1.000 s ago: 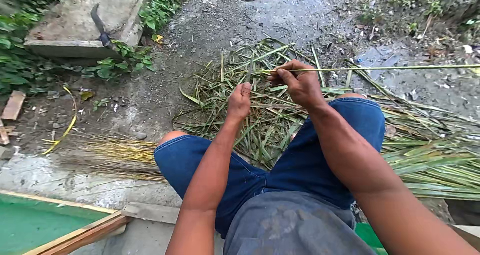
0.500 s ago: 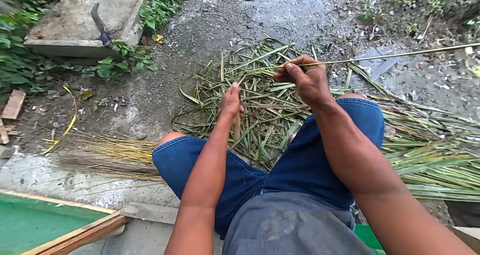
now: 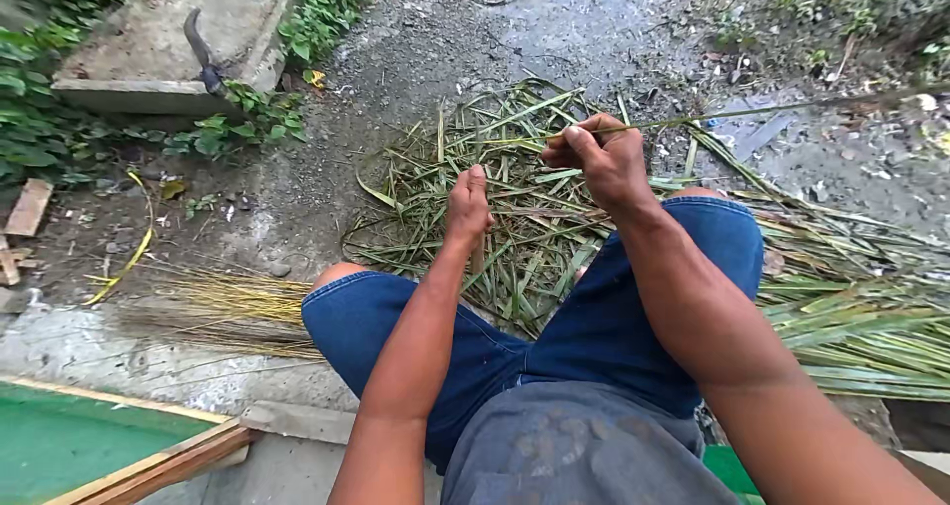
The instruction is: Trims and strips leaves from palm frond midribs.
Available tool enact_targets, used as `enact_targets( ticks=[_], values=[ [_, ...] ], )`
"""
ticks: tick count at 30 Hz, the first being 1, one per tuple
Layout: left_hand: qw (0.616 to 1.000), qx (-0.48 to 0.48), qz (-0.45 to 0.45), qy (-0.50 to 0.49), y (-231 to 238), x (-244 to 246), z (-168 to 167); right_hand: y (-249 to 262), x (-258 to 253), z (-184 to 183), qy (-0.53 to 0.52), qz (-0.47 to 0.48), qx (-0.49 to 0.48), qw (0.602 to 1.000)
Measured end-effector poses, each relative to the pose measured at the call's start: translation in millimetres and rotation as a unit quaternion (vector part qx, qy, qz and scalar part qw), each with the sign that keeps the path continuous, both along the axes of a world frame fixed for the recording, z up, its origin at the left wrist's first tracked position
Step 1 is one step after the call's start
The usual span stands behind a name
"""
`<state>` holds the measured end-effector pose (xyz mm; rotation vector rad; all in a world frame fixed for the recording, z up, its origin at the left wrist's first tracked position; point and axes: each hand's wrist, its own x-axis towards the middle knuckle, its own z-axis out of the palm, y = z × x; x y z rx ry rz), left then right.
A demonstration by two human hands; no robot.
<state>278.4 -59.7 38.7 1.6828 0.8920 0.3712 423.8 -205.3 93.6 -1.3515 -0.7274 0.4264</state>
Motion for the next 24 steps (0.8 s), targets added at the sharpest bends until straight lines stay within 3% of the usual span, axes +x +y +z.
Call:
enact_targets(
  ticks=[3, 6, 9, 12, 15, 19, 22, 24],
  values=[
    [0.999, 0.03, -0.039, -0.021, -8, -2, 3, 0, -2, 0, 0.003, 0.004, -0.002, 1.0],
    [0.996, -0.066, 0.05, 0.014, 19, -8, -12, -5, 10, 4, -0.025, -0.003, -0.005, 1.0],
    [0.993, -0.074, 0.087, -0.031, 28, -13, 1, -11, 21, 8, -0.069, 0.03, -0.08, 0.994],
    [0.995, 0.0, 0.013, -0.096, 15, -14, 33, -14, 16, 7, -0.118, 0.095, -0.179, 0.972],
    [0.99, 0.049, -0.097, -0.088, 2, -19, 72, -9, 5, 7, -0.213, 0.189, -0.254, 0.924],
    [0.964, -0.017, -0.249, -0.086, 3, -21, 91, -5, -7, -6, -0.319, 0.284, -0.262, 0.866],
    [0.954, -0.112, -0.249, -0.126, 5, -20, 86, -1, -3, -16, -0.332, 0.279, -0.262, 0.862],
    [0.957, -0.141, -0.19, -0.171, 9, -18, 78, -2, 5, -24, -0.313, 0.252, -0.275, 0.873]
  ],
)
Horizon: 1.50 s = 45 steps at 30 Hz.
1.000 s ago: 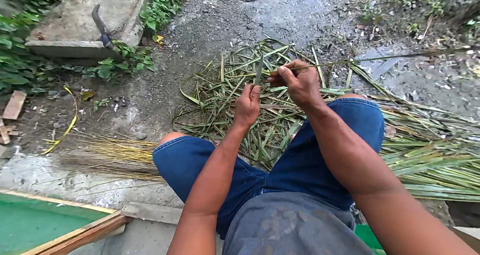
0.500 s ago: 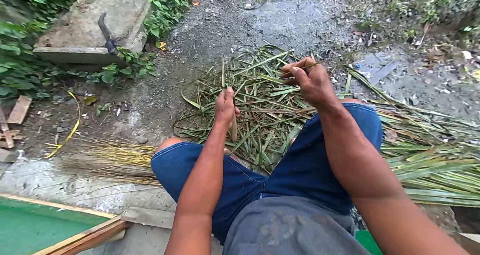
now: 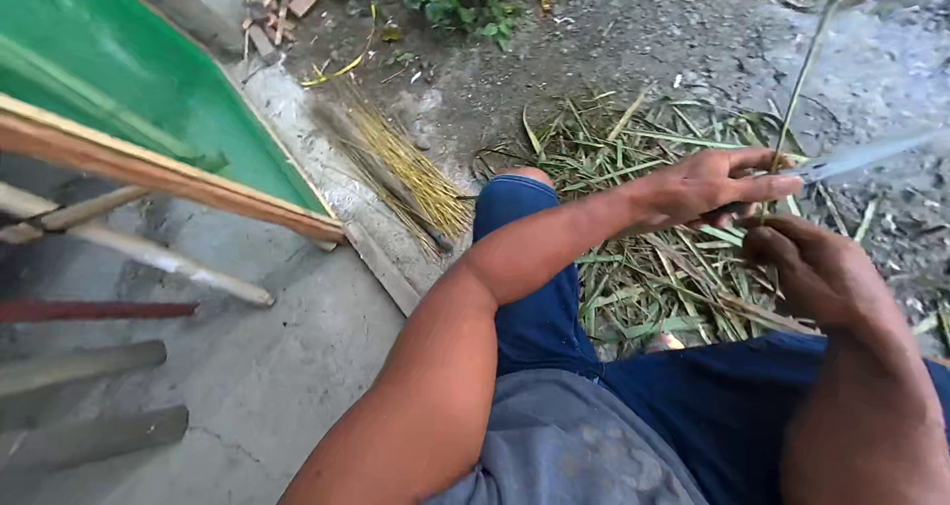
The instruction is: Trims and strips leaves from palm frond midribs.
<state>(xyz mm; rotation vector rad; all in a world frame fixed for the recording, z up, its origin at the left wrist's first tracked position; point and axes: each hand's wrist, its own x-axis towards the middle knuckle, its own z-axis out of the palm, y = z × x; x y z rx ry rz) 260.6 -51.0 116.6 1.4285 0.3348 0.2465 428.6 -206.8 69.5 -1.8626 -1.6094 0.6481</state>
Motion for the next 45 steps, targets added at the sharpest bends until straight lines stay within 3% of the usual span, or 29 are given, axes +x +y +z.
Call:
enact_targets(
  ticks=[5, 8, 12, 17, 19, 24, 28, 33, 38, 42, 45],
  values=[
    [0.971, -0.071, 0.22, -0.054, 23, 14, -11, 0, 16, -16, 0.004, -0.044, 0.01, 0.999],
    [0.958, -0.091, 0.264, -0.072, 34, 18, -8, 4, 14, -17, 0.083, -0.09, 0.047, 0.991],
    [0.973, -0.088, 0.189, -0.095, 26, 25, -6, 12, 10, -12, 0.207, -0.089, 0.08, 0.971],
    [0.992, 0.115, 0.022, -0.05, 3, 24, -10, 17, -9, 6, 0.279, -0.126, 0.097, 0.947],
    [0.991, 0.131, 0.022, -0.03, 10, 24, -12, 13, -11, 11, 0.283, -0.132, 0.093, 0.946],
    [0.987, 0.071, 0.13, -0.058, 26, 24, -24, 12, -13, 22, 0.253, -0.106, 0.09, 0.957],
    [0.989, 0.141, 0.029, -0.032, 9, 17, -25, 13, -11, 20, 0.348, -0.088, 0.101, 0.928],
    [0.981, 0.06, 0.15, -0.106, 46, 13, -15, 4, -9, 24, 0.336, -0.065, 0.097, 0.935],
    [0.989, 0.148, -0.003, -0.005, 11, 3, -5, 1, -10, 24, 0.285, -0.091, 0.135, 0.945],
    [0.988, 0.099, 0.089, -0.074, 36, 12, 2, -6, -12, 24, 0.266, -0.089, 0.155, 0.947],
    [0.992, 0.118, 0.037, -0.021, 9, 9, 11, -6, -12, 26, 0.294, -0.089, 0.156, 0.939]
  ],
)
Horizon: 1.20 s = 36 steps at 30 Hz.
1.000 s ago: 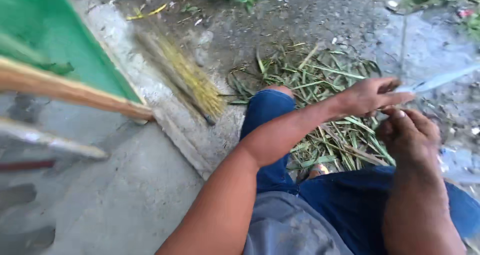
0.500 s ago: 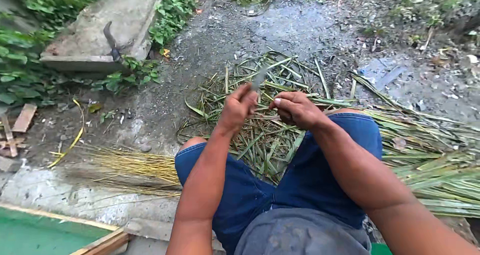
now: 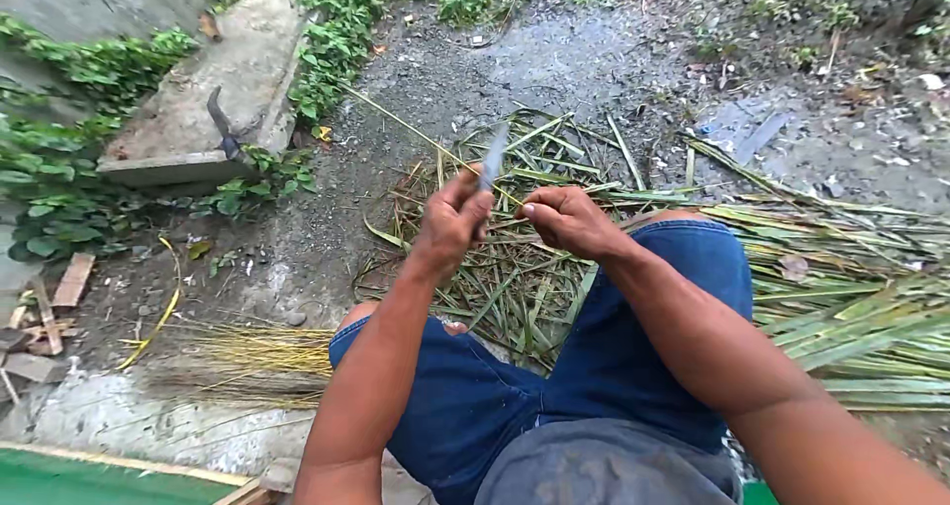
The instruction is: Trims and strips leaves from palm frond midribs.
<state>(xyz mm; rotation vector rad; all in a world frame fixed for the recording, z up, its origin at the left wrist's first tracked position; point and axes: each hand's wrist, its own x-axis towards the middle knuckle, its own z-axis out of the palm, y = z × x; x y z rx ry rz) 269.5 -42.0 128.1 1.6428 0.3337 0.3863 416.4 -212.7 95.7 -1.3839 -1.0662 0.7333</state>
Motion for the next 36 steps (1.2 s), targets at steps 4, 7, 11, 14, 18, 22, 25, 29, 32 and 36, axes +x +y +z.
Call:
enact_targets(
  ticks=[4, 7, 11, 14, 18, 22, 25, 29, 32, 36],
  values=[
    [0.995, -0.043, 0.051, -0.08, 36, 5, -6, -6, 5, -1, 0.01, 0.025, -0.003, 1.0],
    [0.99, -0.06, 0.074, -0.1, 33, 2, -1, -7, 4, -3, 0.005, 0.041, -0.005, 0.999],
    [0.989, -0.046, 0.097, -0.097, 51, -2, -11, -13, 7, -6, -0.017, 0.044, -0.016, 0.999],
    [0.97, -0.052, 0.196, -0.135, 88, -12, 0, -23, 12, -6, -0.04, 0.059, -0.028, 0.997],
    [0.948, -0.07, 0.258, -0.17, 114, -30, 6, -30, 20, -7, -0.019, 0.086, -0.037, 0.995],
    [0.932, -0.084, 0.308, -0.174, 126, -35, 4, -35, 31, -3, -0.005, 0.121, -0.062, 0.991],
    [0.934, -0.091, 0.308, -0.157, 113, -29, 1, -33, 34, -4, 0.022, 0.13, -0.082, 0.988],
    [0.985, -0.016, 0.155, -0.072, 53, -18, -14, -19, 23, -5, 0.093, 0.097, -0.066, 0.989],
    [0.999, 0.042, 0.012, 0.019, -3, -15, -27, -7, 12, -7, 0.124, 0.087, -0.064, 0.986],
    [0.999, -0.019, 0.03, -0.022, 13, -7, -34, -2, 8, -4, 0.099, 0.095, -0.064, 0.989]
  ],
)
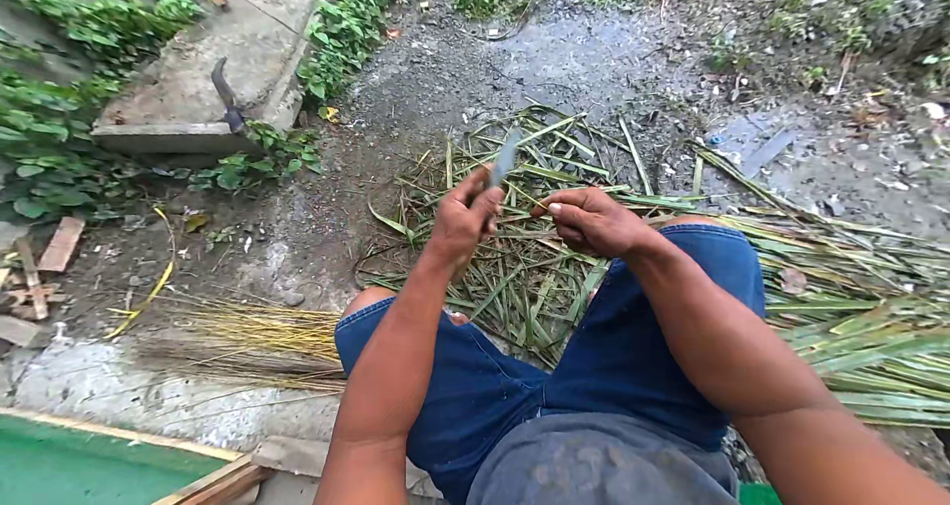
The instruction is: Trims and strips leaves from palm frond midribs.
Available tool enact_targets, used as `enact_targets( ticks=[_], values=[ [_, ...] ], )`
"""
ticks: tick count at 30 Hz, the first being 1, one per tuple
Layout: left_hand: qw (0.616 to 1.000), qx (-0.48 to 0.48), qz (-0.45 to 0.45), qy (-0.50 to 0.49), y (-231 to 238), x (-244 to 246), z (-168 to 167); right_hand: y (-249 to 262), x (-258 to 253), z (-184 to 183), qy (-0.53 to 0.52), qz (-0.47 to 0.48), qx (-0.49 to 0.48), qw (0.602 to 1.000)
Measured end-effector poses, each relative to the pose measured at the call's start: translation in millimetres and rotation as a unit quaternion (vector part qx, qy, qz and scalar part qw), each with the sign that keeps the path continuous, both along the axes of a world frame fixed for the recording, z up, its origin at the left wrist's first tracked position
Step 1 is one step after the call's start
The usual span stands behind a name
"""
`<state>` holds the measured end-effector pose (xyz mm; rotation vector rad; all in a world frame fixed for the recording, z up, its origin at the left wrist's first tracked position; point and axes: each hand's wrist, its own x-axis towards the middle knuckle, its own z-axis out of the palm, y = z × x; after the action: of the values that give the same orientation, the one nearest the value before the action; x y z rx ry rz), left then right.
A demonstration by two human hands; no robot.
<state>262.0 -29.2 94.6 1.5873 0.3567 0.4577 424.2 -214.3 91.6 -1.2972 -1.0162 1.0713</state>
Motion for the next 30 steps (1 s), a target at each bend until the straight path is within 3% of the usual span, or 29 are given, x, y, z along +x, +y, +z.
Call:
enact_targets(
  ticks=[3, 7, 11, 16, 20, 22, 24, 26, 30],
  values=[
    [0.995, -0.054, 0.067, -0.048, 21, -2, 4, 2, 1, 2, -0.053, -0.006, 0.002, 0.999],
    [0.999, -0.051, 0.01, -0.001, 3, -11, 10, 6, -1, -1, -0.101, -0.021, 0.025, 0.994],
    [0.991, -0.075, 0.083, -0.069, 38, -9, 9, 5, 1, 0, -0.125, -0.013, 0.029, 0.992],
    [0.999, -0.049, -0.007, 0.009, 5, -15, 10, 11, 1, -1, -0.115, -0.025, 0.023, 0.993],
    [0.989, -0.074, 0.099, -0.08, 54, -10, 11, 9, 5, -3, -0.111, -0.009, 0.03, 0.993],
    [0.994, -0.061, 0.075, -0.047, 34, -16, 18, 13, 3, -2, -0.099, -0.01, 0.027, 0.995],
    [0.998, -0.062, -0.005, 0.001, 4, -16, 13, 18, 1, -3, -0.087, -0.016, 0.025, 0.996],
    [0.996, -0.075, -0.053, 0.012, 3, -11, 5, 21, 2, -2, -0.094, -0.016, 0.028, 0.995],
    [0.992, -0.111, 0.016, -0.05, 33, -6, 8, 21, 1, -1, -0.103, -0.011, 0.04, 0.994]
  ],
)
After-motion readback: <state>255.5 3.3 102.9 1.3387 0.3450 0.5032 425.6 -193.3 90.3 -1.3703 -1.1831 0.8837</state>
